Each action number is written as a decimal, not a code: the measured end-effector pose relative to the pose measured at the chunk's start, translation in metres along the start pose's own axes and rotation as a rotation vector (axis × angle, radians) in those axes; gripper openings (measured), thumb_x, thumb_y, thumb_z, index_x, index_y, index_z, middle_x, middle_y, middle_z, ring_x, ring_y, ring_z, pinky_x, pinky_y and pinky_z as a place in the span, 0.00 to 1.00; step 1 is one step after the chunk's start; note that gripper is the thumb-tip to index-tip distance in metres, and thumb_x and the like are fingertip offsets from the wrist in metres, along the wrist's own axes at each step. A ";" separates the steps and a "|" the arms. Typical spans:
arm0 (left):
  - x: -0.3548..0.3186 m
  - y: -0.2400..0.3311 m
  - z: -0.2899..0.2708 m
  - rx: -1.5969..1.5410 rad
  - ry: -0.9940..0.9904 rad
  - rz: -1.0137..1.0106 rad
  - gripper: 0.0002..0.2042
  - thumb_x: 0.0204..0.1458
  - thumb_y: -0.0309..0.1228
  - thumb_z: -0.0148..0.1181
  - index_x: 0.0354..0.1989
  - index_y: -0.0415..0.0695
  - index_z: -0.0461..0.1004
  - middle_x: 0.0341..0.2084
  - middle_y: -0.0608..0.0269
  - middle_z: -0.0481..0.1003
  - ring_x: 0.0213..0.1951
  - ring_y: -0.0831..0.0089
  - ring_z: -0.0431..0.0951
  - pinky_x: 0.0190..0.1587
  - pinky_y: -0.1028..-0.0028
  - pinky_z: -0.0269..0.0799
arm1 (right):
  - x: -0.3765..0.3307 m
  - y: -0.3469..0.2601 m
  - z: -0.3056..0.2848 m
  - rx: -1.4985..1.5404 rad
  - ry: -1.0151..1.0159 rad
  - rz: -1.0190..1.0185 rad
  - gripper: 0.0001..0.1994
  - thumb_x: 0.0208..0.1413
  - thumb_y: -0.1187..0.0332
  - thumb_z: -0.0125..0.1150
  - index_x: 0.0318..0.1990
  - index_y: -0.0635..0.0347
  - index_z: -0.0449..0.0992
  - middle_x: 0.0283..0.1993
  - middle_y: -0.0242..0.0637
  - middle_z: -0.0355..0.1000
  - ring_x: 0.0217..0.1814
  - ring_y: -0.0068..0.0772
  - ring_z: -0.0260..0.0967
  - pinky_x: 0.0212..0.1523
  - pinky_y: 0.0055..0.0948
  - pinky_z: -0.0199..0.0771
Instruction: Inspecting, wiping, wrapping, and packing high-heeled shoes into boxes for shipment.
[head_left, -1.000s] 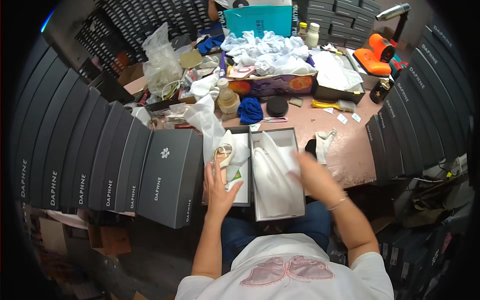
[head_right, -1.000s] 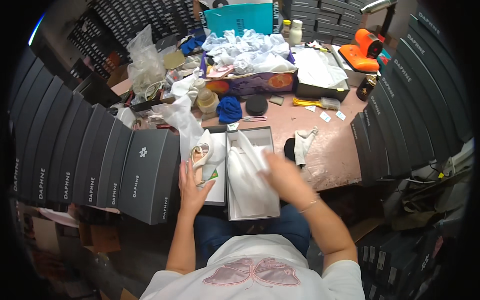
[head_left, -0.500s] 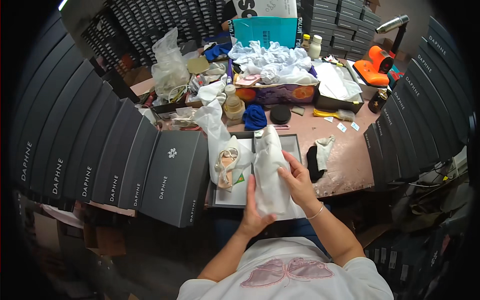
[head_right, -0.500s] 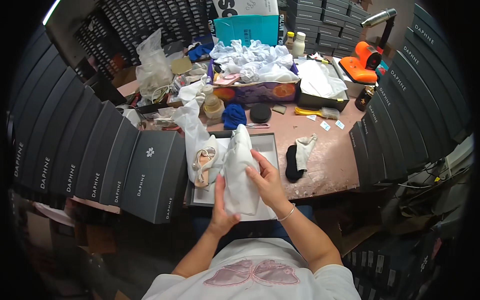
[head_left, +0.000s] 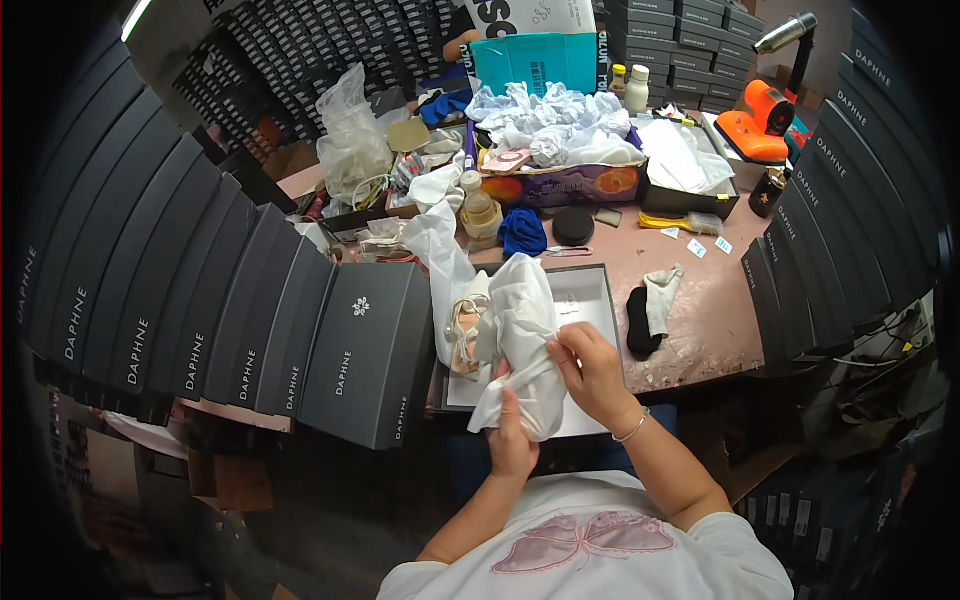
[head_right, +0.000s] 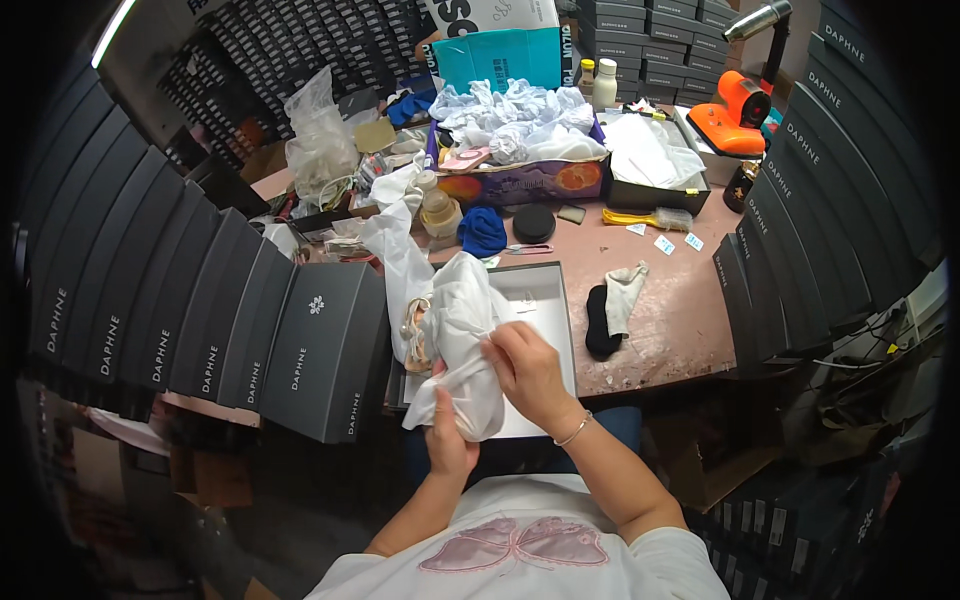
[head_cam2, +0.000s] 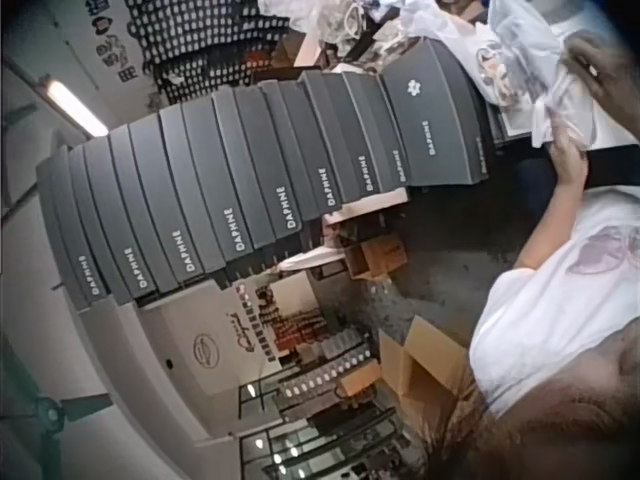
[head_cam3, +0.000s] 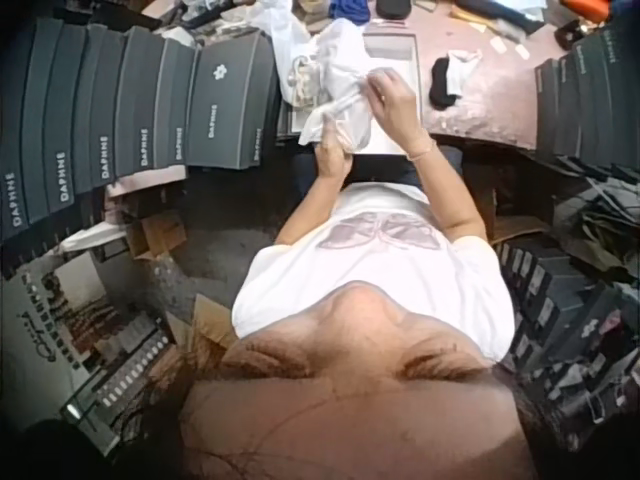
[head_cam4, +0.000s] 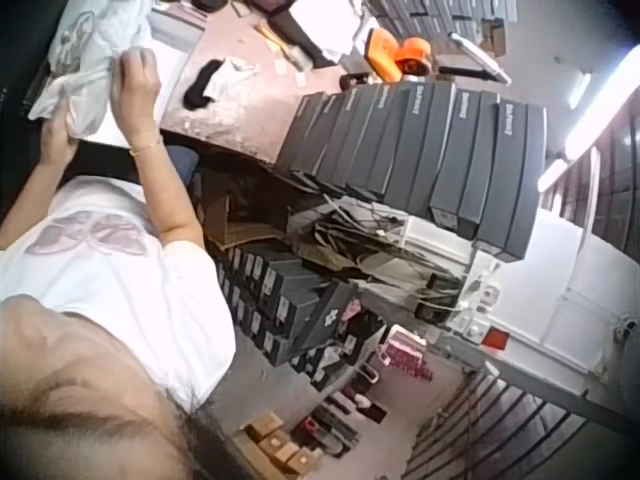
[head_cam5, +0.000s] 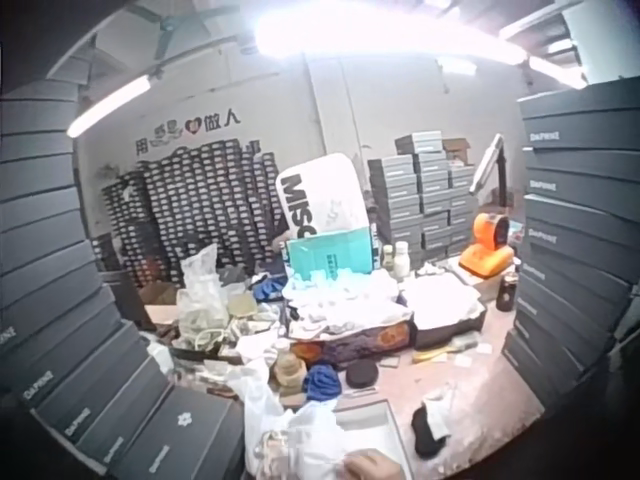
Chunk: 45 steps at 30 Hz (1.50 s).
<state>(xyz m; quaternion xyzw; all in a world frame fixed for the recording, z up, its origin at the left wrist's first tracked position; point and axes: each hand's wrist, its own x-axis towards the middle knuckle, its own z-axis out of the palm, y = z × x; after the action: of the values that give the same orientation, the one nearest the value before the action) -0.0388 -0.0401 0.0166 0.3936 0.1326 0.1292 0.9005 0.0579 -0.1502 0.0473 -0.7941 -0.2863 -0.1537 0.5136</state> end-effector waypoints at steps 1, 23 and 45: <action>0.003 -0.001 -0.010 0.067 0.033 0.060 0.30 0.64 0.44 0.46 0.68 0.41 0.49 0.61 0.56 0.61 0.61 0.68 0.64 0.62 0.67 0.61 | 0.007 -0.003 -0.003 -0.070 0.049 -0.123 0.07 0.53 0.73 0.62 0.31 0.63 0.69 0.36 0.39 0.71 0.34 0.37 0.68 0.40 0.30 0.69; 0.010 0.059 -0.083 -0.020 -0.004 -0.337 0.28 0.63 0.53 0.40 0.49 0.35 0.69 0.47 0.50 0.73 0.50 0.60 0.74 0.54 0.60 0.70 | -0.002 0.003 -0.063 -0.182 -0.673 -0.250 0.17 0.43 0.59 0.68 0.36 0.58 0.70 0.33 0.41 0.68 0.33 0.46 0.69 0.34 0.38 0.70; 0.057 0.035 0.045 1.068 -0.868 -0.332 0.32 0.59 0.47 0.54 0.66 0.43 0.53 0.49 0.52 0.70 0.45 0.69 0.74 0.46 0.69 0.72 | 0.041 0.009 -0.162 -0.160 -0.715 0.075 0.22 0.43 0.55 0.73 0.32 0.67 0.75 0.24 0.44 0.71 0.25 0.41 0.69 0.28 0.32 0.67</action>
<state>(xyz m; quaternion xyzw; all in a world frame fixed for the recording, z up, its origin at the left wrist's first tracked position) 0.0252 -0.0278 0.0641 0.7721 -0.1347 -0.2610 0.5635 0.1036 -0.2871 0.1314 -0.8451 -0.4057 0.1306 0.3227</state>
